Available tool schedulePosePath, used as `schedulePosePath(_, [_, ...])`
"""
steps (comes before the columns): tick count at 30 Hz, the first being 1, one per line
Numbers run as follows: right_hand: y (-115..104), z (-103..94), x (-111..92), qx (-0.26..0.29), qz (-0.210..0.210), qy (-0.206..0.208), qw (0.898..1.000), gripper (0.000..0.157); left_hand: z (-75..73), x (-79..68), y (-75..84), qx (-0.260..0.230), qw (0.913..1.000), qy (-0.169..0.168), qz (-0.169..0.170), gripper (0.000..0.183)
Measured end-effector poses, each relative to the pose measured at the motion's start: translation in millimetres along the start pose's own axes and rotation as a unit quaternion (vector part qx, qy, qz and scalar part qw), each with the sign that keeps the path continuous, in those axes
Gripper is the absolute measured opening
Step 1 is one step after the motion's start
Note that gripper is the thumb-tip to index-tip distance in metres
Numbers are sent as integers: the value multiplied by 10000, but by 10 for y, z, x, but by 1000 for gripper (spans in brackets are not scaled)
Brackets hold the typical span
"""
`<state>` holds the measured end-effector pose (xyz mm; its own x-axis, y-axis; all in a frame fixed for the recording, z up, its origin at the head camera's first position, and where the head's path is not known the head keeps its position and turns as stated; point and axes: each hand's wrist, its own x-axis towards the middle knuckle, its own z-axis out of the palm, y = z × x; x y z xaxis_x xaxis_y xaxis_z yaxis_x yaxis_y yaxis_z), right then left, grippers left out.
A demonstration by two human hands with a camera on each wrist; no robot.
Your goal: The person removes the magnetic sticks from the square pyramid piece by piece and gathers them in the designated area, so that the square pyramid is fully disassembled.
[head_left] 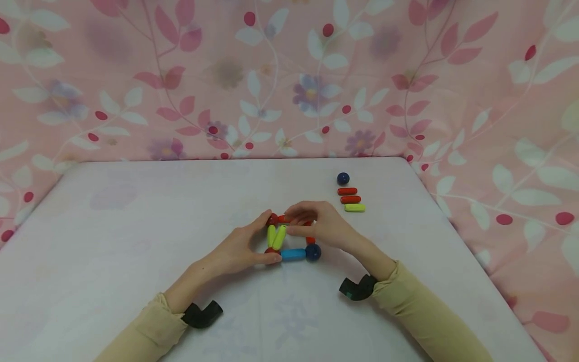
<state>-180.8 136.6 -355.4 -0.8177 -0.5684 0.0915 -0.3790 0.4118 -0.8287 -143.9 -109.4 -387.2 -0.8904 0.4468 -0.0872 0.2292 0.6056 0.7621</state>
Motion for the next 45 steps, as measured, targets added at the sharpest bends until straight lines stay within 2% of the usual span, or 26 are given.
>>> schedulePosePath(7, [71, 137, 9, 214, -94, -365, 9991, 38, -1, -5, -3, 96, 9999, 71, 126, 108])
schedulePosePath(14, [72, 202, 8, 324, -229, -478, 9981, 37, -6, -7, -6, 70, 9998, 79, 173, 109])
schedulePosePath(21, [76, 186, -1, 223, -114, -516, 9984, 30, -4, -2, -4, 85, 9999, 49, 130, 109])
schedulePosePath(28, [112, 160, 8, 168, -185, -633, 9977, 27, 1, 3, -7, 79, 9999, 24, 103, 109])
schedulePosePath(38, [126, 142, 5, 379, 130, -870, 9954, 23, -4, -2, 0, 34, 10000, -42, 69, 110])
schedulePosePath(45, [148, 115, -6, 399, 96, -987, 9943, 19, -5, -3, 3, 30, 9999, -42, 100, 109])
